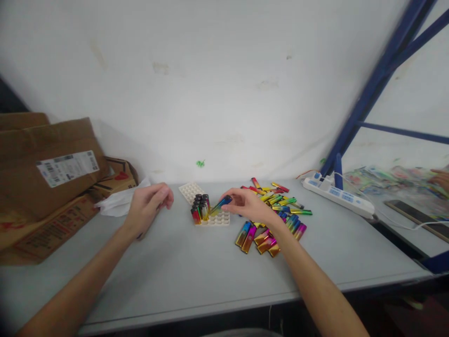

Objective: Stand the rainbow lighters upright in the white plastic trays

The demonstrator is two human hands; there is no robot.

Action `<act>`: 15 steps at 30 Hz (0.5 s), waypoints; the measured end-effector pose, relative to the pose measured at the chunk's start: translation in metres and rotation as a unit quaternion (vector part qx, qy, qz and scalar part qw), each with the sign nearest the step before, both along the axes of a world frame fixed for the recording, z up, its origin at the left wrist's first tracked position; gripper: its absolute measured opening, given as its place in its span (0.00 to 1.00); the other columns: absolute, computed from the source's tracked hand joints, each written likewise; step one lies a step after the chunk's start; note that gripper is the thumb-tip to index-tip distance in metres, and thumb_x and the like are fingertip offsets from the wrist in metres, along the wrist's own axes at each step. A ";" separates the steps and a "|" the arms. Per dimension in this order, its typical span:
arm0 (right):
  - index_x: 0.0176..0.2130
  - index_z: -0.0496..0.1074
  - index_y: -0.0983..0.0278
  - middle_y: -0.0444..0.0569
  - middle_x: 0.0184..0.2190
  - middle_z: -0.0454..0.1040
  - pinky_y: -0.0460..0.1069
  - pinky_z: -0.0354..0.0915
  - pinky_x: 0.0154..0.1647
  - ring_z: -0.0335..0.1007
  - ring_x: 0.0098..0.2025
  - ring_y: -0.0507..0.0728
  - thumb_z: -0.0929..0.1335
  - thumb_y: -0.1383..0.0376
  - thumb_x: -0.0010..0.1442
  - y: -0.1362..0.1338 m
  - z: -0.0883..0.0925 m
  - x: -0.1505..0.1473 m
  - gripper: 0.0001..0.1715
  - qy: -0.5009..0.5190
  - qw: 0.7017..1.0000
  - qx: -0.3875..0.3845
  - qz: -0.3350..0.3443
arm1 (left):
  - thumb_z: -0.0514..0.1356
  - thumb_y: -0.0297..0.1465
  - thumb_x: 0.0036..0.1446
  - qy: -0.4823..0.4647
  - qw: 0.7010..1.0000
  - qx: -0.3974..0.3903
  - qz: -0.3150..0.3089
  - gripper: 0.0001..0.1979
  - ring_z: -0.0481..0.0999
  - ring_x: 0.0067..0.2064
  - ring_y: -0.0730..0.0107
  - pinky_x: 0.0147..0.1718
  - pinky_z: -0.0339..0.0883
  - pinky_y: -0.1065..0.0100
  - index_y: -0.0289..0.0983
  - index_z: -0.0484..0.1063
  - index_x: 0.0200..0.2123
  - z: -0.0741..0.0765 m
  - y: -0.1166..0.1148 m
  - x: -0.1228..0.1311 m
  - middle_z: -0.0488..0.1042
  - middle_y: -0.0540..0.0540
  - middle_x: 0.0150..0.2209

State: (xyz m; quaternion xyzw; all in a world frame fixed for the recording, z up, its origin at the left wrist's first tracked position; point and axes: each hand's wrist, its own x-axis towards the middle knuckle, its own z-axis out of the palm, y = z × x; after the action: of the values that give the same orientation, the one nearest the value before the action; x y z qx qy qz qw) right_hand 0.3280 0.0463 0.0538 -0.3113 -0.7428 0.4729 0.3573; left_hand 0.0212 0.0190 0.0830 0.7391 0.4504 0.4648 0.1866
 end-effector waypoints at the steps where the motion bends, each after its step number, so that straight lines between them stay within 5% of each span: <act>1: 0.43 0.76 0.64 0.42 0.27 0.70 0.47 0.62 0.29 0.63 0.28 0.51 0.77 0.51 0.57 -0.003 -0.001 -0.006 0.22 0.016 1.000 -0.009 0.002 | 0.53 0.43 0.68 0.000 1.000 -0.002 -0.012 0.22 0.70 0.26 0.70 0.28 0.63 0.70 0.37 0.71 0.25 0.003 -0.007 0.006 0.71 0.50 0.22; 6: 0.38 0.77 0.65 0.43 0.28 0.71 0.46 0.60 0.28 0.63 0.28 0.50 0.77 0.51 0.56 -0.010 -0.011 -0.034 0.21 0.057 0.998 -0.029 0.009 | 0.59 0.40 0.66 0.059 0.985 -0.087 -0.136 0.13 0.78 0.32 0.69 0.28 0.67 0.72 0.37 0.78 0.37 -0.001 -0.027 0.040 0.81 0.47 0.31; 11: 0.47 0.76 0.63 0.41 0.27 0.71 0.46 0.63 0.29 0.65 0.28 0.50 0.78 0.51 0.55 -0.008 -0.013 -0.042 0.25 0.081 0.996 -0.019 -0.014 | 0.66 0.42 0.61 -0.099 0.941 -0.246 -0.211 0.16 0.82 0.32 0.63 0.27 0.72 0.69 0.36 0.72 0.42 -0.029 -0.016 0.047 0.81 0.45 0.31; 15: 0.54 0.72 0.62 0.46 0.33 0.76 0.49 0.69 0.34 0.73 0.33 0.54 0.70 0.49 0.65 0.002 -0.015 -0.029 0.25 0.015 0.997 0.056 -0.049 | 0.67 0.43 0.60 -0.154 0.909 -0.294 -0.252 0.21 0.83 0.34 0.62 0.33 0.77 0.64 0.34 0.74 0.50 -0.038 -0.005 0.040 0.82 0.43 0.33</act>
State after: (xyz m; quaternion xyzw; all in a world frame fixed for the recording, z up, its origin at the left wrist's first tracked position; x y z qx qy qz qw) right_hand 0.2994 0.0478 0.0383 -0.3201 -0.7465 0.4169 0.4080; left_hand 0.0616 0.0139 0.0452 0.6594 0.3312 0.3569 0.5729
